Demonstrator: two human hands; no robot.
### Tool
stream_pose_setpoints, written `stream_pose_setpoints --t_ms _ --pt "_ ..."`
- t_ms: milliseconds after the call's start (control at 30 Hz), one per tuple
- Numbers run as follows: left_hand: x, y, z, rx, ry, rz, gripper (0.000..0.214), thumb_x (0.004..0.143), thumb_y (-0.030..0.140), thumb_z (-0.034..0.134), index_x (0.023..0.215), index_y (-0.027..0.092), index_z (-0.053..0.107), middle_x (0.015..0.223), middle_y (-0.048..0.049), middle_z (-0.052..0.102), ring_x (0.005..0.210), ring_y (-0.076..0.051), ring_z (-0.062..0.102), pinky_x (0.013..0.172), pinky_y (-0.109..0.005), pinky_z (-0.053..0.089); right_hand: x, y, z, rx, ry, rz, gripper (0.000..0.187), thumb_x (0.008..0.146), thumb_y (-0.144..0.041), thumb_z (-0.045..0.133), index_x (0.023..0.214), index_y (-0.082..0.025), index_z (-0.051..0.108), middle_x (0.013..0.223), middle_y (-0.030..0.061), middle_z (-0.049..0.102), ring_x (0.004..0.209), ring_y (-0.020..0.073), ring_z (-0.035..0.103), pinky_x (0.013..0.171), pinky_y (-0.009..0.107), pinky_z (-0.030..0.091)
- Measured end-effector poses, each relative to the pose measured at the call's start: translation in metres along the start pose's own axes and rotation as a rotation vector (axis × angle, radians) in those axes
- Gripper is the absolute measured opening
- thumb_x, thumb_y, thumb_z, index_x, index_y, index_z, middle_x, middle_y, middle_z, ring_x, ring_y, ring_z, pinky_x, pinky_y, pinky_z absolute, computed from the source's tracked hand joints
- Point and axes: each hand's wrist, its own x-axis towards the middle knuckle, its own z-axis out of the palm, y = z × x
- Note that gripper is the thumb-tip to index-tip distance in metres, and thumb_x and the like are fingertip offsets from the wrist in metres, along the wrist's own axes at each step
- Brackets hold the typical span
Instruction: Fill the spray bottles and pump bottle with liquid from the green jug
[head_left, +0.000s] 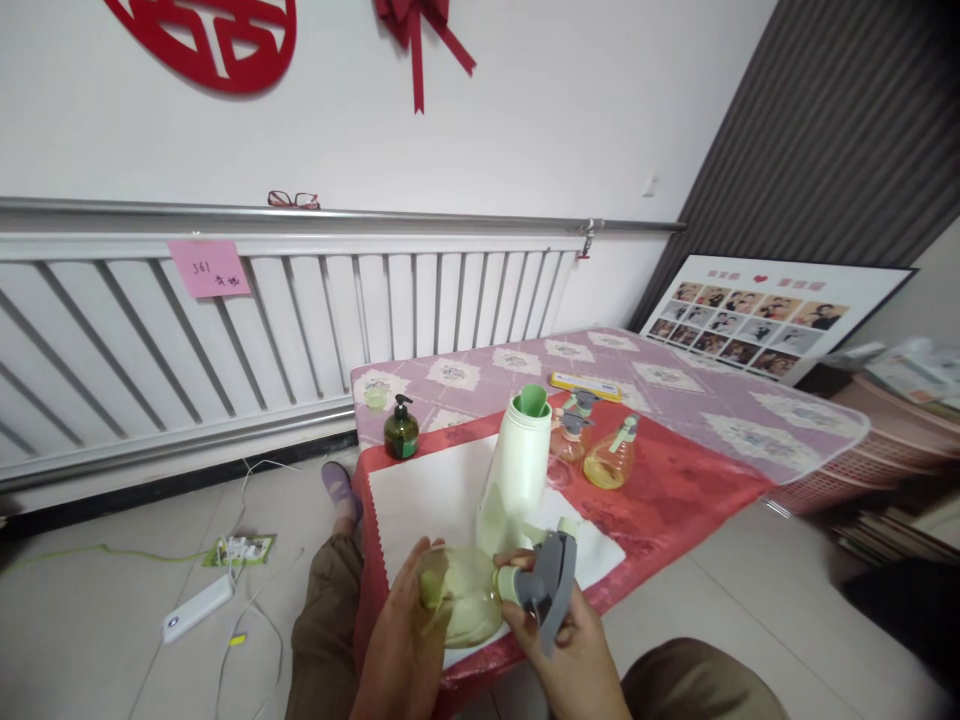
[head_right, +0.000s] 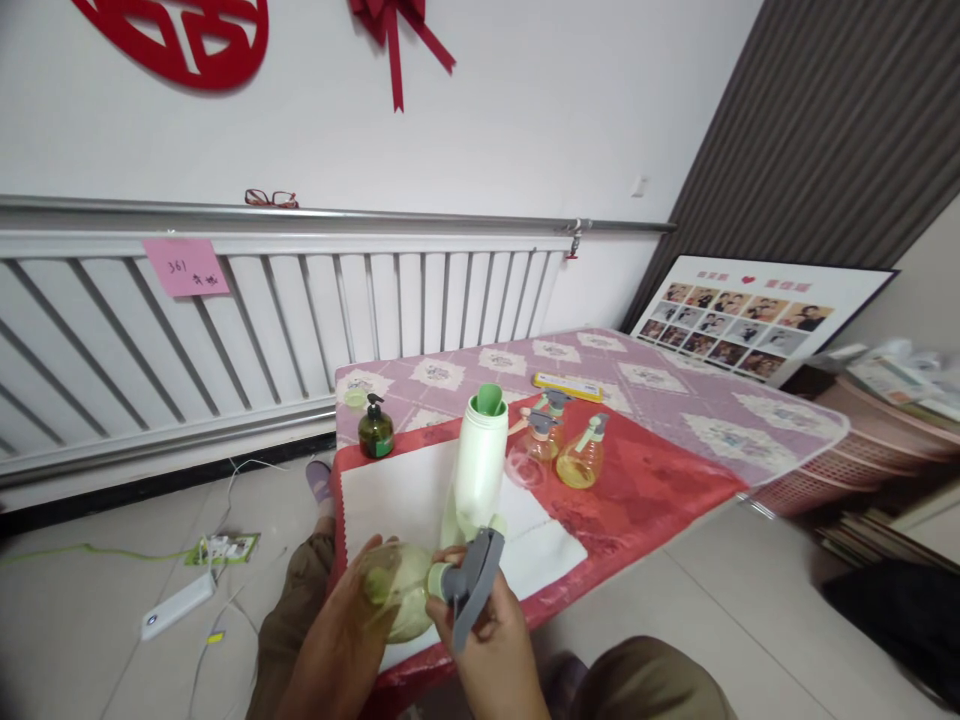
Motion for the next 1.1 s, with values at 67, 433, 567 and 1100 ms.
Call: stream_pose_setpoints --t_ms 67,433,567,1100 --pt "-0.001 0.003 0.001 -0.102 -0.048 -0.063 0.042 0.082 0.049 0.063 0.118 0.029 0.057 0.125 -0.0074 0.061 0.116 -0.025 0.058 0.097 -0.039 0.044 0.0 -0.002 0.0 0.005 -0.055 0.003 0.032 0.065 -0.038 0.076 0.091 -0.023 0.067 0.089 0.0044 0.072 0.074 0.0183 0.066 0.067 0.025 0.054" --pt "-0.016 0.004 0.008 0.258 -0.076 0.246 0.096 0.058 0.039 0.086 0.137 0.033 0.032 0.148 -0.0115 0.036 0.137 -0.035 0.035 0.11 -0.049 0.032 0.008 0.008 -0.014 0.116 0.015 0.166 0.039 0.064 -0.048 0.079 0.09 -0.021 0.066 0.081 0.0039 0.074 0.074 0.0206 0.068 0.069 0.029 0.056" --pt "-0.017 -0.007 0.01 0.523 -0.013 0.622 0.081 0.061 0.034 0.084 0.129 0.028 0.04 0.154 -0.0135 0.023 0.139 -0.038 0.028 0.111 -0.05 0.03 0.005 0.021 -0.011 0.283 0.073 0.227 0.038 0.066 -0.048 0.078 0.091 -0.022 0.065 0.086 0.0031 0.074 0.077 0.0215 0.069 0.073 0.034 0.058" --pt "-0.008 0.008 0.0 0.038 -0.03 -0.021 0.062 0.082 0.054 0.061 0.132 0.041 0.028 0.133 -0.0078 0.049 0.102 -0.025 0.063 0.082 -0.039 0.049 0.01 0.001 -0.025 -0.049 -0.057 0.082 0.043 0.063 -0.046 0.078 0.097 -0.02 0.073 0.094 0.0089 0.077 0.093 0.0276 0.069 0.086 0.037 0.054"
